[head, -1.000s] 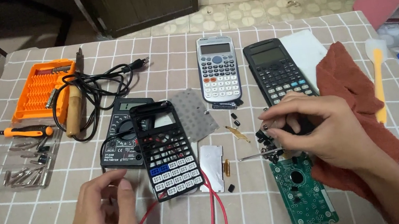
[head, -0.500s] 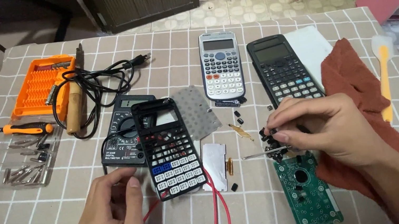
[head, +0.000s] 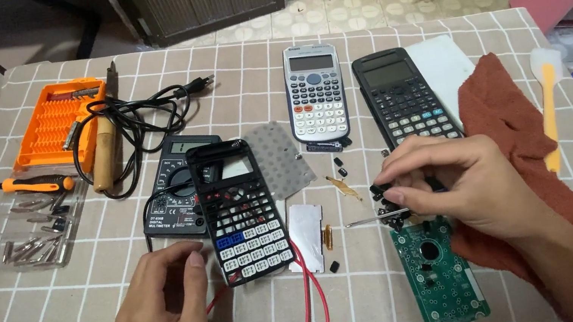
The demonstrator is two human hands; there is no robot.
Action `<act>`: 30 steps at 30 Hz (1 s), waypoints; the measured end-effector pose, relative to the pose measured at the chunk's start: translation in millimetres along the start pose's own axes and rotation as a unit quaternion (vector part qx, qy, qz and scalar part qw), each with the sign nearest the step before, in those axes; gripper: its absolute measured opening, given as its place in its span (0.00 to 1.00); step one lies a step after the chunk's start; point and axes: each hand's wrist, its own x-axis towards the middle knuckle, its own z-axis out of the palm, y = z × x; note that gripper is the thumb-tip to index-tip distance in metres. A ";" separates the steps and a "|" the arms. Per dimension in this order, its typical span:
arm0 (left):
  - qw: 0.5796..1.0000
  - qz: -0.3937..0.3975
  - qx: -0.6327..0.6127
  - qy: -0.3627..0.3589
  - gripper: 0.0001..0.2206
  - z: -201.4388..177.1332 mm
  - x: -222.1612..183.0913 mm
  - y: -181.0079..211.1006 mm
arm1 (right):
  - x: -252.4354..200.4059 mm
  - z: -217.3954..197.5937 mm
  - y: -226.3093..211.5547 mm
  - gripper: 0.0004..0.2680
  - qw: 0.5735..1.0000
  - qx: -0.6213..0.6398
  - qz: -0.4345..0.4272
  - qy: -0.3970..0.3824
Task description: Reassembling a scientific calculator by placing individual buttons back into the front housing slots.
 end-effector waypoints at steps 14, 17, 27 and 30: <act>1.000 -0.020 -0.014 -0.001 0.08 -0.4 -0.1 2.0 | 1.2 3.3 -6.7 0.07 1.000 -0.006 0.007 0.001; 0.999 -0.036 0.001 -0.012 0.08 -0.2 -0.1 2.1 | -0.1 4.8 -5.4 0.09 0.999 -0.033 -0.014 0.030; 1.000 -0.020 -0.019 -0.007 0.08 -0.5 0.6 1.2 | -1.2 4.5 -7.5 0.06 0.997 -0.014 -0.039 0.060; 1.000 -0.010 -0.015 -0.005 0.08 0.3 -0.1 -2.0 | -6.1 0.1 -0.7 0.06 0.988 0.113 0.062 0.085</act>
